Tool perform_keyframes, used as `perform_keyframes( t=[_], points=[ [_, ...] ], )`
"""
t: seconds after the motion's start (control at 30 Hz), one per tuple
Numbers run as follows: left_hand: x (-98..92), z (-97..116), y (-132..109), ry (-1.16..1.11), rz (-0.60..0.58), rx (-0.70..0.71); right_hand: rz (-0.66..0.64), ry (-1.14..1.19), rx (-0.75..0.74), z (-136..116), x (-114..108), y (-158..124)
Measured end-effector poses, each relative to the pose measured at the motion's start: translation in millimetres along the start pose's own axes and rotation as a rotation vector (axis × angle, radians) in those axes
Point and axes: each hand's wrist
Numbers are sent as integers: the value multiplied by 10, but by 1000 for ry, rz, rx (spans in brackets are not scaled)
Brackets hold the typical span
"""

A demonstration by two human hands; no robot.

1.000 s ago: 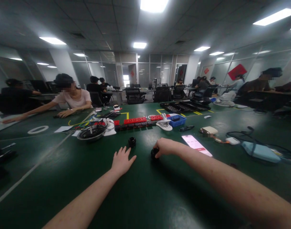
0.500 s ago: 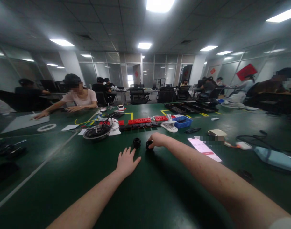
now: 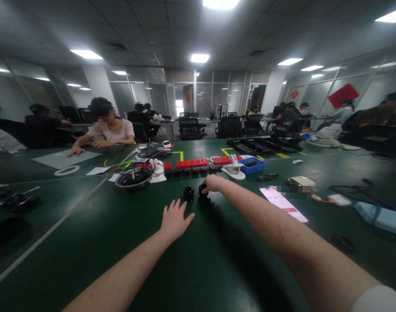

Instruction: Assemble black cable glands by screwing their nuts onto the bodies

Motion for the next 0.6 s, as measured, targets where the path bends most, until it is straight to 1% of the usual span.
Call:
perform_keyframes(
  t=[0.23,0.6],
  points=[
    [4,-1,2,0,8,-6,39,9,-14,21,30,-37],
    [37,-8,1,22,24,5,24,7,-39,26,32,-50]
  ],
)
Point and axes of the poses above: each hand's wrist, its own y-axis towards the middle knuckle, its own x-axis out of the palm, z = x × y, and after that the axes turned 1 degree about x, right-handed
